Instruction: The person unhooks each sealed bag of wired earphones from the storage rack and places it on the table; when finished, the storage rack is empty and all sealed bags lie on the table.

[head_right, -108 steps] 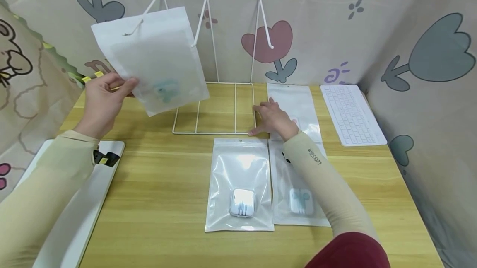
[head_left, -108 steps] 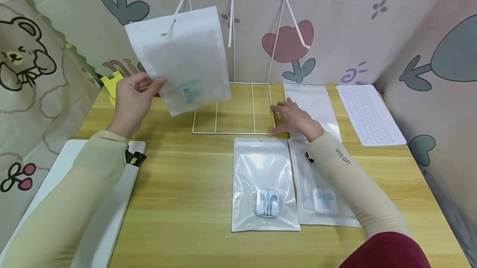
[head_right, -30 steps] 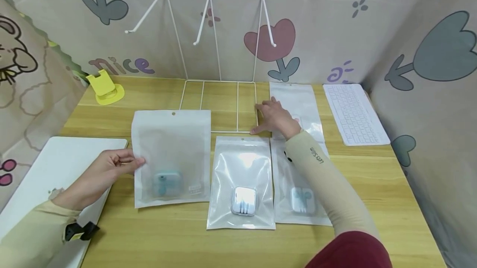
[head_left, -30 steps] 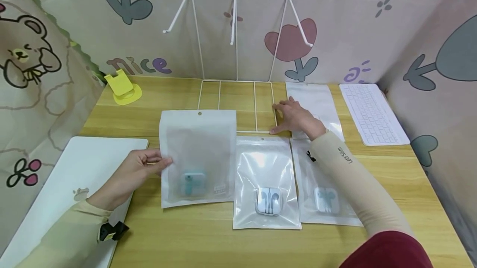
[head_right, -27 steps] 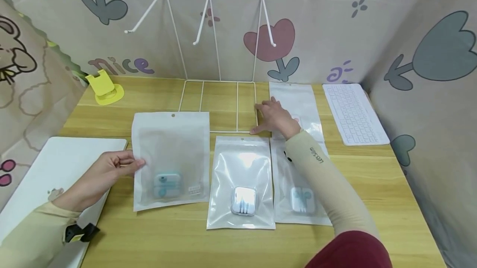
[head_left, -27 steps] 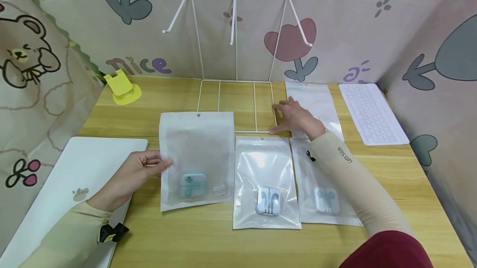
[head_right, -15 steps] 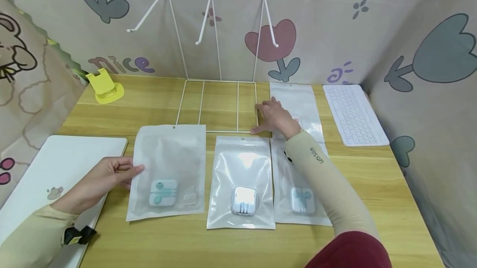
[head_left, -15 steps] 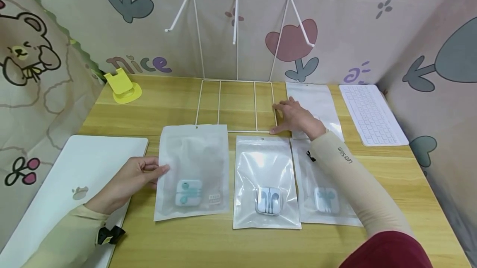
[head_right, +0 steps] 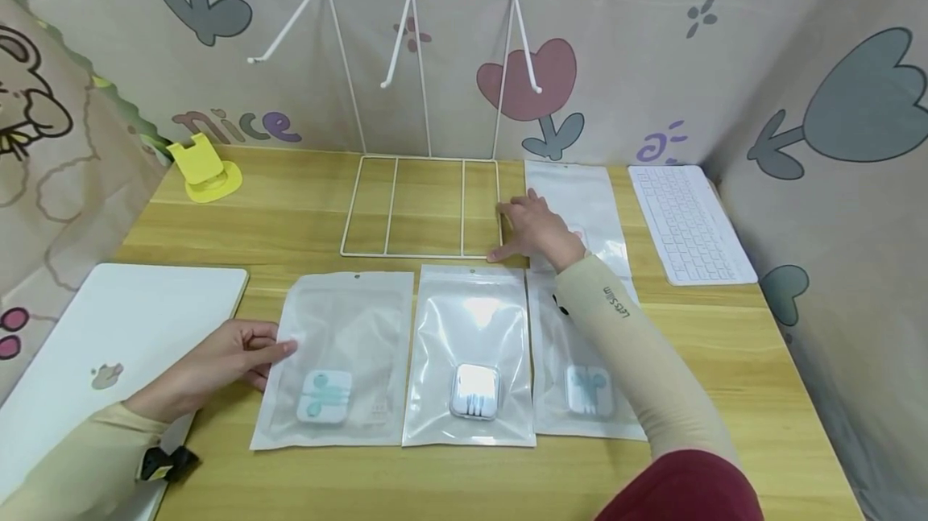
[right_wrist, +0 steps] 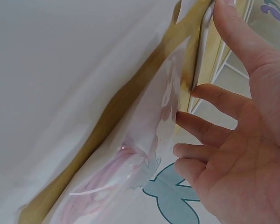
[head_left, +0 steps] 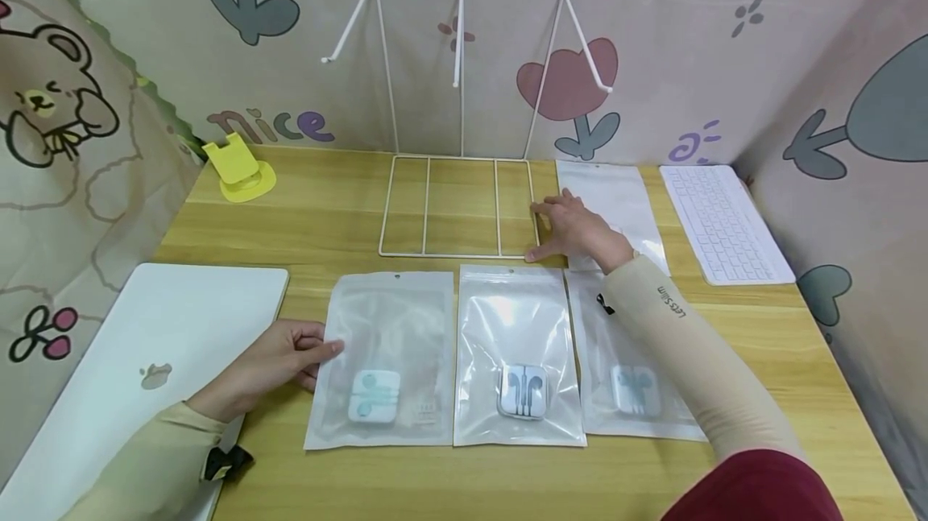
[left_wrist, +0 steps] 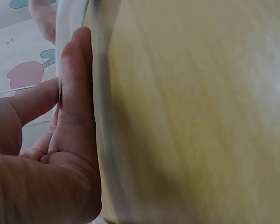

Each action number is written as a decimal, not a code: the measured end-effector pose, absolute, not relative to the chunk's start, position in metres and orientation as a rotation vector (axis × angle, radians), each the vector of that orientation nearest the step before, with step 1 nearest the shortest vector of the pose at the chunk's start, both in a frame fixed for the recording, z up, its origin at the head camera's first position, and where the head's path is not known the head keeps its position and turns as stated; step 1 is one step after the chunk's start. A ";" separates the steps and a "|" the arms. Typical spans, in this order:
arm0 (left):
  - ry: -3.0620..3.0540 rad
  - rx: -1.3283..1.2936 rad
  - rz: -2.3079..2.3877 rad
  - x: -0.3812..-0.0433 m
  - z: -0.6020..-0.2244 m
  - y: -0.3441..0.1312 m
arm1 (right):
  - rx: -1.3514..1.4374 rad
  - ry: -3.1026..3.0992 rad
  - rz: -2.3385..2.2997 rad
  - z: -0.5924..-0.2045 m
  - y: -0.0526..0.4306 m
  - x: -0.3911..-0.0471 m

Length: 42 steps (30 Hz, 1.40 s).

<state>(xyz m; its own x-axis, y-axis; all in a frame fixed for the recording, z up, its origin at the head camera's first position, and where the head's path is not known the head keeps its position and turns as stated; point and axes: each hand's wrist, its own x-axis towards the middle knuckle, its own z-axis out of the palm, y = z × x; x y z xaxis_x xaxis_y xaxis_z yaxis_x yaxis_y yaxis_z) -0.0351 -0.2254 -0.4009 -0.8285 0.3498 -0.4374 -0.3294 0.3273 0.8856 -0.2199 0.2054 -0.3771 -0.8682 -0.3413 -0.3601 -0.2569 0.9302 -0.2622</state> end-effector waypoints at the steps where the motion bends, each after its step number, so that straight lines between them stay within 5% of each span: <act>1: 2.021 0.015 1.542 -0.035 -0.402 -0.225 | -0.435 2.680 -0.290 -0.377 0.205 -0.220; 42: 2.225 0.005 1.278 -0.056 -0.360 -0.234 | -0.449 2.684 -0.290 -0.377 0.207 -0.220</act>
